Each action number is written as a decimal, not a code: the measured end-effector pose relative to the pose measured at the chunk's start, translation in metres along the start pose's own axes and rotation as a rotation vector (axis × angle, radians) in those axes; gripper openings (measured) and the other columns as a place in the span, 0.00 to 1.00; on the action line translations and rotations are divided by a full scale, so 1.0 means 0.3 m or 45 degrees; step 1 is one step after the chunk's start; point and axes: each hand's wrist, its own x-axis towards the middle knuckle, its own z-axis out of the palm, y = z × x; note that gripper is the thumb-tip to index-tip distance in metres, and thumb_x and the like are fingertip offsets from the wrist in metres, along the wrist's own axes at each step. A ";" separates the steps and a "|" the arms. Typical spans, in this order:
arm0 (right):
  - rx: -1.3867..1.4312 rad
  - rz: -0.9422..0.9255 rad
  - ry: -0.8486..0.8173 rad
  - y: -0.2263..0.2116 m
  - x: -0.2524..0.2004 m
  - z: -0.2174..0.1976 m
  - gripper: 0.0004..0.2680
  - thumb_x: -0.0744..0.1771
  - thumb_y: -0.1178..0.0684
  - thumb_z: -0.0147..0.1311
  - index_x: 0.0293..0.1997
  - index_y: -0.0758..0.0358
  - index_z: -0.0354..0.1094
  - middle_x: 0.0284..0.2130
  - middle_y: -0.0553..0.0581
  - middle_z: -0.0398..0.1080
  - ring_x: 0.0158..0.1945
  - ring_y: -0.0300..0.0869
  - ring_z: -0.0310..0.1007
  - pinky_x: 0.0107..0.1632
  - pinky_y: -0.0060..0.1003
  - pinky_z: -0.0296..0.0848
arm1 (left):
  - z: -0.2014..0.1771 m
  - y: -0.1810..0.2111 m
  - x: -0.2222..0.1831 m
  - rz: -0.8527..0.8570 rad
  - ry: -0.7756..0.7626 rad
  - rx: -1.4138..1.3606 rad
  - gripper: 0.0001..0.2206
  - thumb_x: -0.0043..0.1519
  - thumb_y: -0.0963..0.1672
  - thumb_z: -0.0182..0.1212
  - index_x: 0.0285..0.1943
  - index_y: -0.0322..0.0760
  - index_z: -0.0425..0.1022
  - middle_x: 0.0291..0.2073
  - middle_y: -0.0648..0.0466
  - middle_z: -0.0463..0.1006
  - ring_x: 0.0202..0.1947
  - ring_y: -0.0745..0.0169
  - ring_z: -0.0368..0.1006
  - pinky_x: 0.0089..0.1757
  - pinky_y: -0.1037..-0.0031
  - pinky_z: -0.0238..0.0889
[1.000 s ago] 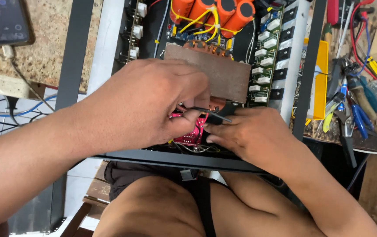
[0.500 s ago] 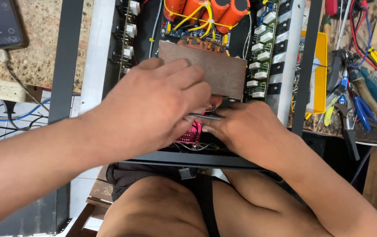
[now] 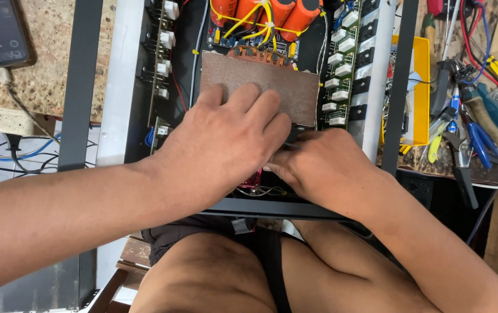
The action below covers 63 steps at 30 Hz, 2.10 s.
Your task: Soldering wires to a transformer and circuit board inside an audio amplifier chassis, including trimming wires with pliers.
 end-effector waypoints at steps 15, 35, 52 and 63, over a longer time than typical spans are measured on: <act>0.376 -0.353 0.049 0.014 -0.001 -0.061 0.13 0.67 0.52 0.56 0.57 0.38 0.76 0.48 0.41 0.78 0.44 0.49 0.77 0.30 0.48 0.72 | 0.004 -0.007 0.006 0.046 0.028 0.045 0.07 0.59 0.42 0.59 0.34 0.51 0.66 0.34 0.59 0.66 0.33 0.59 0.64 0.30 0.70 0.54; 0.112 -0.047 -0.149 0.012 -0.005 -0.047 0.17 0.68 0.46 0.47 0.62 0.23 0.71 0.27 0.49 0.76 0.36 0.53 0.76 0.27 0.52 0.71 | -0.144 -0.125 -0.094 -0.194 -0.345 -0.757 0.07 0.61 0.42 0.61 0.35 0.41 0.65 0.32 0.53 0.71 0.36 0.46 0.68 0.36 0.56 0.63; 0.048 -0.009 -0.188 0.012 -0.009 -0.034 0.14 0.67 0.43 0.49 0.58 0.22 0.72 0.27 0.45 0.74 0.36 0.53 0.74 0.29 0.52 0.73 | -0.079 -0.098 -0.119 -0.232 -0.777 -0.320 0.08 0.49 0.37 0.58 0.28 0.47 0.75 0.27 0.53 0.79 0.32 0.44 0.76 0.32 0.54 0.70; 0.095 -0.135 0.086 0.022 -0.022 -0.008 0.09 0.69 0.46 0.52 0.52 0.39 0.77 0.27 0.43 0.71 0.32 0.47 0.74 0.25 0.48 0.68 | -0.067 -0.097 -0.121 -0.297 -0.714 -0.369 0.05 0.55 0.40 0.57 0.28 0.45 0.74 0.26 0.51 0.77 0.33 0.42 0.74 0.28 0.50 0.69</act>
